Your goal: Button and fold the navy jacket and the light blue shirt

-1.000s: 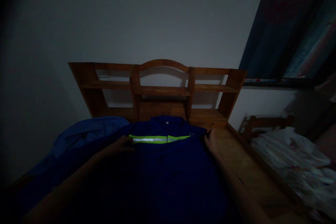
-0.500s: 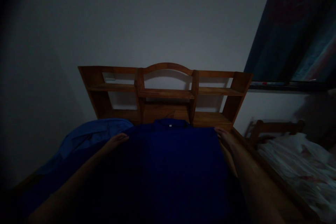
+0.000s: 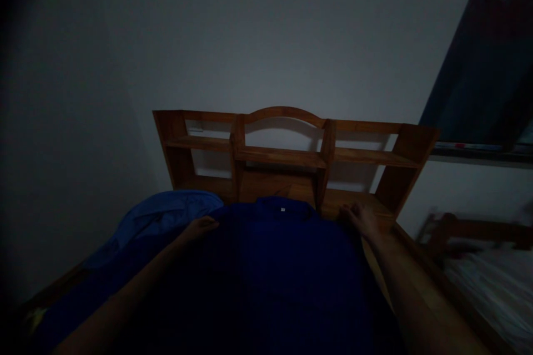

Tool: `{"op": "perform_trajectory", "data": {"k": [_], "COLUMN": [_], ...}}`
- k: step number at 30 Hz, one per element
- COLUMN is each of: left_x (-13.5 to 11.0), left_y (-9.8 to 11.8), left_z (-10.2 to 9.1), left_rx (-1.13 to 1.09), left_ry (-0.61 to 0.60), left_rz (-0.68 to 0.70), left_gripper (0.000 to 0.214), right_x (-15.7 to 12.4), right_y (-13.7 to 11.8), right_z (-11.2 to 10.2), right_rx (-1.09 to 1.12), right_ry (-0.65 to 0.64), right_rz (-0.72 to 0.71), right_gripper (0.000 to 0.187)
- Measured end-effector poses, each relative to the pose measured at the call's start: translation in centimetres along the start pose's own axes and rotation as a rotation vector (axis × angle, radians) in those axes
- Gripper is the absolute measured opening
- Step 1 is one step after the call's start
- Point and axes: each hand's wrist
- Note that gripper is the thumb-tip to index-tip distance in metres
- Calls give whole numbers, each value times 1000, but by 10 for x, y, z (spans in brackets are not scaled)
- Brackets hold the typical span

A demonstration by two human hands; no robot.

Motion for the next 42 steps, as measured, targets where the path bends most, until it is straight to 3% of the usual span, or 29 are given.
{"op": "perform_trajectory", "data": {"k": [3,8,11,14,16,19,24,27,30,34,39,42], "left_x": [2,-2,-8,-22,-36,-54,-60,-59,-63,-71,-88,-112], "left_y": [-5,2,10,15,14,11,12,11,5,0,25,46], "left_z": [3,9,11,9,7,8,19,24,25,25,28,17], "left_rx": [72,90,145,292,383,449,530,580,619,648,704,777], "left_ry": [81,167,233,247,173,104,222,265,305,321,397,565], "left_rz": [27,72,-29,-160,-154,-78,43,103,125,84,-24,-18], "left_gripper": [51,53,61,68,70,64,44,37,34,34,35,46], "right_x": [-22,-101,-144,-165,-169,-171,-170,-161,-153,-160,-168,-166], "right_y": [-14,-62,-68,-62,-68,-106,-193,-224,-235,-231,-220,-220], "right_z": [9,20,25,28,29,32,58,89,124,158,165,162], "right_rx": [-83,-313,-378,-398,-387,-311,-87,-2,44,58,77,104], "right_ry": [-75,-367,-514,-596,-615,-647,-812,-848,-827,-847,-890,-888], "right_rz": [-132,-350,-300,-186,-160,-216,-379,-408,-400,-422,-423,-420], "right_gripper": [47,47,55,59,61,62,58,57,58,55,51,51]}}
Point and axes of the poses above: each hand's wrist, its own x-axis towards the middle knuckle, its own z-axis out of the palm, y = z × x, and after that the axes turned 10 degrees about x, right-handed
